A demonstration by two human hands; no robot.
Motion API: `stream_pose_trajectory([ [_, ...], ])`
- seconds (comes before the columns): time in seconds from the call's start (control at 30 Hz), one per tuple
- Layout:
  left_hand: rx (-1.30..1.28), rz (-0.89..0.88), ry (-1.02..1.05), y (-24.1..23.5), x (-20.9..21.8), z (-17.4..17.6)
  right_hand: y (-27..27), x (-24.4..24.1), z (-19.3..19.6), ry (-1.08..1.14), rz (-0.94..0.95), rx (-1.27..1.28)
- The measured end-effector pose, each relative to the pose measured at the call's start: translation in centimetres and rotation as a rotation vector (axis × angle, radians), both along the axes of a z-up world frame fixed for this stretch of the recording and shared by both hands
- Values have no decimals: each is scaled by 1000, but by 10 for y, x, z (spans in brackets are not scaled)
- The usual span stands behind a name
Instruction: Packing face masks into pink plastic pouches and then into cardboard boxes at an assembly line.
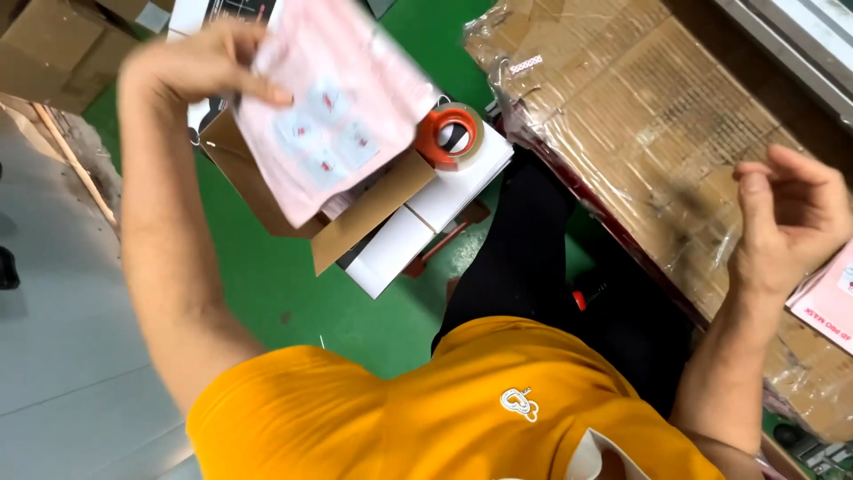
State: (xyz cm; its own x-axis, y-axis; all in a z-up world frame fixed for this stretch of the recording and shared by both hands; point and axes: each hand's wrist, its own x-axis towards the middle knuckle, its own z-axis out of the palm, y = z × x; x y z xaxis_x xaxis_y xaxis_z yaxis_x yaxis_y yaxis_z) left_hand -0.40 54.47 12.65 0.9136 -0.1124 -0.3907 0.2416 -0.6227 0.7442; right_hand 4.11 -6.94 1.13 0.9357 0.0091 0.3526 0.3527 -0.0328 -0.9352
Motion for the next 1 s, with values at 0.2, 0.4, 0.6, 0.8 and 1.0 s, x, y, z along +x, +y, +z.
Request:
stream_pose_trajectory([
  [0.2,672,369,296,58,-24,-254,8,-17,-21,-72,144,26],
  [0.4,1244,187,239,-51,-4,-140,-9,-55,15,-134,15,-227],
  [0.6,73,236,-702,-250,11,-61,-69,-71,6,-124,-159,-398],
  [0.8,-981,-24,-458,-432,7,-68,-65,-98,48,-143,-182,-363],
  [1.0,-1246,-271,-322,-493,0,-68,-77,-120,81,-114,-311,-213],
])
